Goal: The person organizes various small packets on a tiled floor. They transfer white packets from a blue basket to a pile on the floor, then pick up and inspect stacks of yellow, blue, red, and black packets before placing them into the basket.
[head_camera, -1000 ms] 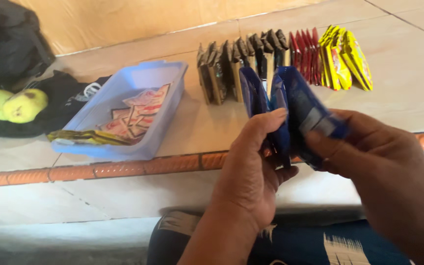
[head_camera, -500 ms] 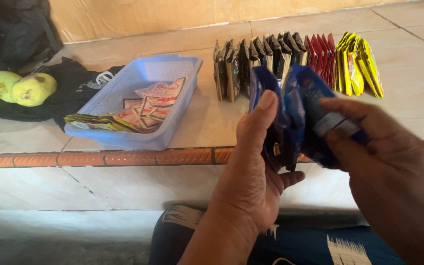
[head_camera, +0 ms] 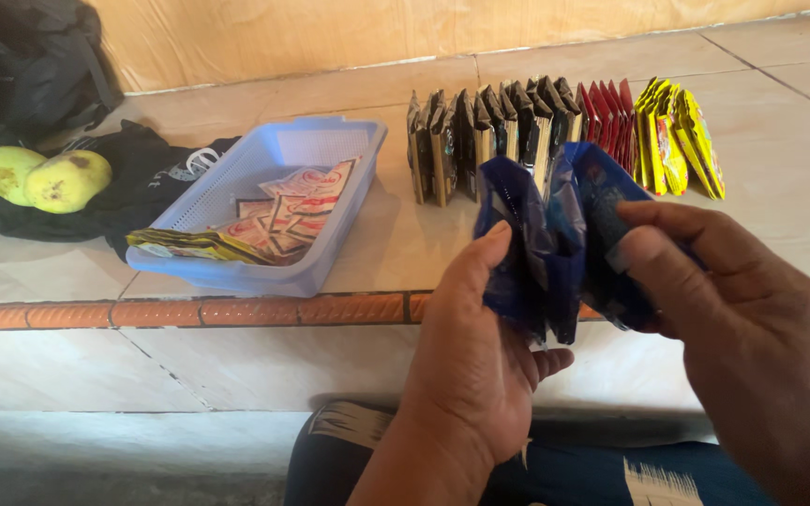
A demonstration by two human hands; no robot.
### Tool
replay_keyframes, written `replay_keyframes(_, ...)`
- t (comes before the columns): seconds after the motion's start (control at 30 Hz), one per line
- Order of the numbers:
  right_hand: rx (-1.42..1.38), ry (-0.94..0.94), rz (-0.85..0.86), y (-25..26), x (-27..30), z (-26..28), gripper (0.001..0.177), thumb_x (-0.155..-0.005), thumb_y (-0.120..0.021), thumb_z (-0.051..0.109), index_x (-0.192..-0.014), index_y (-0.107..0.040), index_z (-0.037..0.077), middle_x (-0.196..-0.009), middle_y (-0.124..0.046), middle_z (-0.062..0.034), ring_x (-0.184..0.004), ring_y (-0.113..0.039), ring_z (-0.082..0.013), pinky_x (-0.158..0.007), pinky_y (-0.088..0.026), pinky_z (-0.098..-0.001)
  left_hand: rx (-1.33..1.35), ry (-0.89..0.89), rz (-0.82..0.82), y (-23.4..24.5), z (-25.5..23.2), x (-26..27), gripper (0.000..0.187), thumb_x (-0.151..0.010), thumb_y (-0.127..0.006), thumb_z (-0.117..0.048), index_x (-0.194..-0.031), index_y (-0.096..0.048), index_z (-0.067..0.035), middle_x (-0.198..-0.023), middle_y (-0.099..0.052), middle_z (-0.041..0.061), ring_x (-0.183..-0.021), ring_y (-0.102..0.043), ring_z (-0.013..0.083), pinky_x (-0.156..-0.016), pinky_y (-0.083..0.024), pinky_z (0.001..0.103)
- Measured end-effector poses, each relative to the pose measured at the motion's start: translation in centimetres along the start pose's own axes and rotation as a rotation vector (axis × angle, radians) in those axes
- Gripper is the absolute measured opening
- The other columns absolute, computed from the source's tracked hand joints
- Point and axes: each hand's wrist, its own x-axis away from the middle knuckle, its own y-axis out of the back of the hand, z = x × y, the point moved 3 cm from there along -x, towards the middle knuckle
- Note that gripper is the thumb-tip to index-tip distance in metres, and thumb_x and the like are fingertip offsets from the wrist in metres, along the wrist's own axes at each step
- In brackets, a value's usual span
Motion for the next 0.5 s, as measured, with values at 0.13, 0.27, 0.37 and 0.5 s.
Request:
replay_keyframes(0.13,0.438,-0.16,0.056,-0.6,0.3,0.0,0.055,-0.088,-0.073,0.019,-0.142,-0.062,0.012,-0.1,-0.075,-0.0086,-0.088,-0.075,-0.0145,-0.073,-0.064,-0.0309,0.028,-0.009,0.033,0.2,0.6,-0.3,0.03,-0.094,-0.055,-0.046,-0.106,-0.069,-0.023,-0.093,-0.073,-0.005,-0.079,-0.065,0.0122,-0.073,-0.047,0.038)
replay_keyframes(0.27,0.504,-0.107,-0.113,0.4,-0.1,0.3,0.033,-0.105,-0.065,0.018,-0.132,-0.071,0.0,-0.088,-0.076,-0.0194,-0.077,-0.065,-0.0246,-0.065,-0.054,-0.0402,0.045,-0.042,0.099,0.4,0.8,-1.0,0.033,-0.1,-0.055,-0.049,-0.11,-0.066,-0.019,-0.09,-0.069,0.001,-0.078,-0.066,0.019,-0.07,-0.048,0.04)
replay_keyframes(0.37,0.202,-0.076,-0.189,0.9,-0.6,0.1,0.032,-0.108,-0.056,0.02,-0.129,-0.065,-0.003,-0.098,-0.075,-0.0124,-0.083,-0.071,-0.015,-0.075,-0.059,-0.0305,0.06,0.006,0.057,0.3,0.3,-0.6,0.038,-0.095,-0.053,-0.051,-0.112,-0.066,-0.019,-0.091,-0.069,0.003,-0.078,-0.07,0.0229,-0.068,-0.049,0.041)
replay_keyframes(0.5,0.122,-0.03,-0.241,1.2,-0.9,0.3,0.029,-0.107,-0.056,0.017,-0.126,-0.055,-0.005,-0.098,-0.071,-0.0158,-0.082,-0.073,-0.017,-0.073,-0.062,-0.0299,0.034,-0.004,-0.015,-0.6,-0.1,-0.1,0.042,-0.091,-0.055,-0.053,-0.116,-0.066,-0.021,-0.096,-0.071,0.001,-0.079,-0.067,0.0209,-0.068,-0.051,0.043)
